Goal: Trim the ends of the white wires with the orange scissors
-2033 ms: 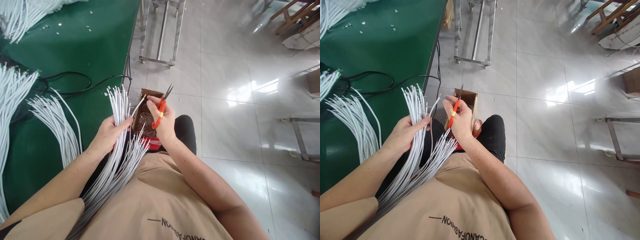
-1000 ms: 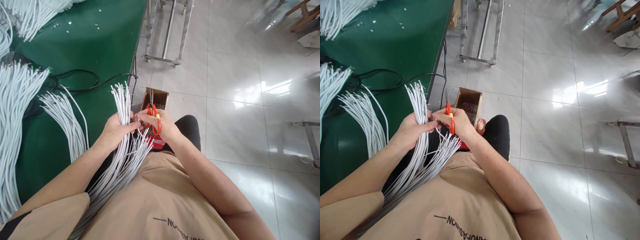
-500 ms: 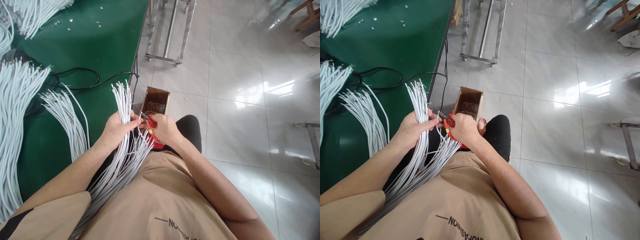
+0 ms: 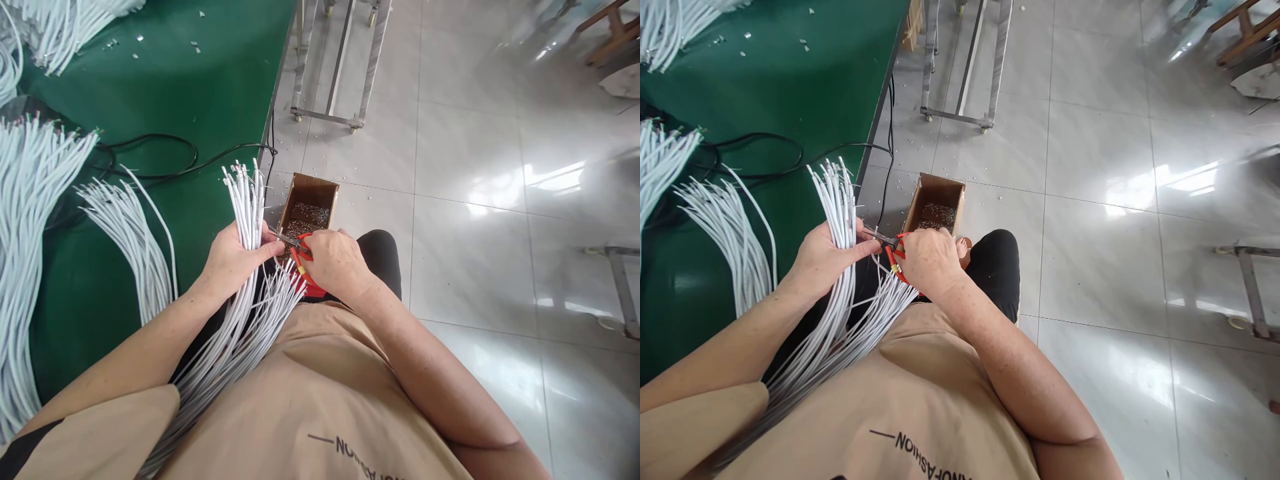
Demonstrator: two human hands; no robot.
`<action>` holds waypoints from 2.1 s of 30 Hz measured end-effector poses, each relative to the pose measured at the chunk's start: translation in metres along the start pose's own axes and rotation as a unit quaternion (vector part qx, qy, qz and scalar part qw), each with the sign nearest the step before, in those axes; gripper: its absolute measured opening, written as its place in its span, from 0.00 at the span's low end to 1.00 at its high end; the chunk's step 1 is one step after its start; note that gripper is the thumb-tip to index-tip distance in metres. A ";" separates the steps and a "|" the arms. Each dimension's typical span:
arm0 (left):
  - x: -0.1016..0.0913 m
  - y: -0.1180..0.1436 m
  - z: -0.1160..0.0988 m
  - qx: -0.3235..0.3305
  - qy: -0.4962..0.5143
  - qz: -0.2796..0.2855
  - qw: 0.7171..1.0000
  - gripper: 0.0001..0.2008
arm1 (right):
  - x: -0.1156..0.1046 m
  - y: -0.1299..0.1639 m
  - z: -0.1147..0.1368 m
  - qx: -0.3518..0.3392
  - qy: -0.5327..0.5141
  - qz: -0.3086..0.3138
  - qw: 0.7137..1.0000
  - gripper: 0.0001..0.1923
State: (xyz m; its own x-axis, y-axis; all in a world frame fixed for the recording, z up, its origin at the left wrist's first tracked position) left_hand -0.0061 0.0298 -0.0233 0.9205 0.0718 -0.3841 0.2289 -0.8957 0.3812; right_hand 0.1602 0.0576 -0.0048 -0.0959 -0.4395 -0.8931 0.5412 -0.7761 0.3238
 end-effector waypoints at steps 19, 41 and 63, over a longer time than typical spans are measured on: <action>0.002 0.004 -0.008 -0.034 0.098 0.064 0.993 0.15 | 0.014 -0.012 -0.009 -0.010 -0.615 -0.114 0.780 0.11; 0.001 0.003 -0.008 -0.029 0.056 0.078 0.995 0.16 | 0.024 -0.013 -0.001 0.036 -0.727 -0.113 0.676 0.09; 0.001 -0.001 -0.003 -0.044 0.110 0.099 0.988 0.14 | 0.031 -0.012 0.000 -0.024 -0.704 -0.112 0.701 0.10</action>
State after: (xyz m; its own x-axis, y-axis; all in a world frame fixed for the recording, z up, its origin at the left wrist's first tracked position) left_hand -0.0038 0.0317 -0.0214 0.9945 0.0010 -0.1051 0.0544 -0.8609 0.5058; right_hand 0.1508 0.0533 -0.0360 -0.8939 -0.3457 0.2854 0.4051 -0.8955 0.1841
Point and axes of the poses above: each hand's wrist, its own y-axis away from the middle knuckle, its own x-axis out of the palm, z = x × y, the point moved 1 cm from there along -y, towards the middle knuckle, and after that the axes turned 7 degrees about -x, right-handed, at the moved point
